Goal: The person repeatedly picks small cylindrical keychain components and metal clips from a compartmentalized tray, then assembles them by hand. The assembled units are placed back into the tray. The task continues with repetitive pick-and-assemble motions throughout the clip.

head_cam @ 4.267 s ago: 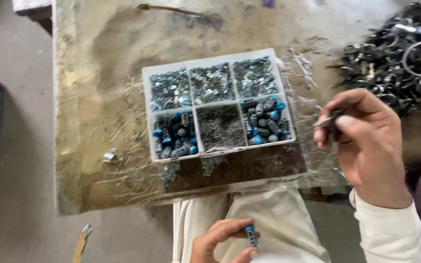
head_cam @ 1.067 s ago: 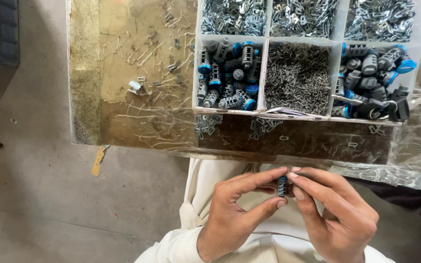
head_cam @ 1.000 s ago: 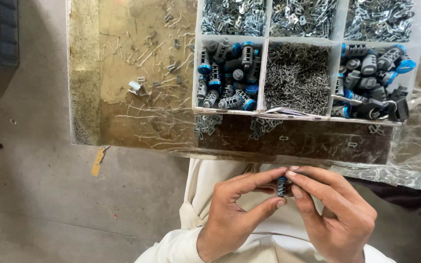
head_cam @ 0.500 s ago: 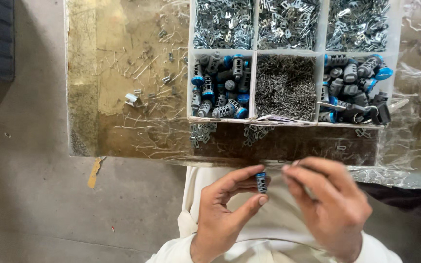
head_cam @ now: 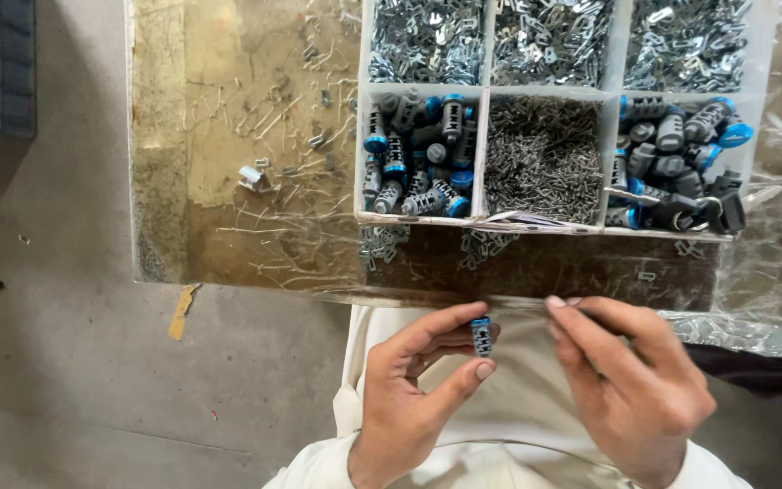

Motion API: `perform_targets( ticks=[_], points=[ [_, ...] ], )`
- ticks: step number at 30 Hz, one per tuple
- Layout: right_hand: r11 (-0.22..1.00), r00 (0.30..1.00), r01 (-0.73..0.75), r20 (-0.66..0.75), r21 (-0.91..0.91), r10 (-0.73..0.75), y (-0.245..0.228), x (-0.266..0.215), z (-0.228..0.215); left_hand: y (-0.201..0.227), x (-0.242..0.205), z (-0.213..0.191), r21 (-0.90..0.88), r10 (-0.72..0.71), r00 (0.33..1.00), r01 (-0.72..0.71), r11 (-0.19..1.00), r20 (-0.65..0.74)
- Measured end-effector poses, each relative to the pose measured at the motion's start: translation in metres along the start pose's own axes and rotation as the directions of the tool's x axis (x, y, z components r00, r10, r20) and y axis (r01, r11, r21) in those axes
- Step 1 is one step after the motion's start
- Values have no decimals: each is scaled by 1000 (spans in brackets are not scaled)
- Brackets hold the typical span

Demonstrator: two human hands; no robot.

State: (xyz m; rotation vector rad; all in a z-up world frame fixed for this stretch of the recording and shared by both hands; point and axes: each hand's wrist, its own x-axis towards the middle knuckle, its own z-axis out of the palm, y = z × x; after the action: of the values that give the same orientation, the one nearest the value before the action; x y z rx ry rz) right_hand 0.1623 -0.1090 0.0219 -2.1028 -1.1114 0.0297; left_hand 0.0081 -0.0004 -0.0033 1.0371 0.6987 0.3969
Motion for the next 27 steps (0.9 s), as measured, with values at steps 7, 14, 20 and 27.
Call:
perform_targets(
  ticks=[7,14,20,27],
  points=[
    [999,1000,8,13,49,-9,11,-12,-2,2,-4,-8,17,-9,999,10,1000,-32],
    [970,848,180,526,-161,-70,52,-37,36,4,-7,-10,7,27,999,-27,1000,-21],
    [954,855,260,495,-151,-155,104,-33,79,1,-12,-8,5,-11,1000,11,1000,-15],
    [966,857,247,480,-71,-184,109,-28,87,0,-11,-12,-8,-37,999,37,999,-37]
  ],
)
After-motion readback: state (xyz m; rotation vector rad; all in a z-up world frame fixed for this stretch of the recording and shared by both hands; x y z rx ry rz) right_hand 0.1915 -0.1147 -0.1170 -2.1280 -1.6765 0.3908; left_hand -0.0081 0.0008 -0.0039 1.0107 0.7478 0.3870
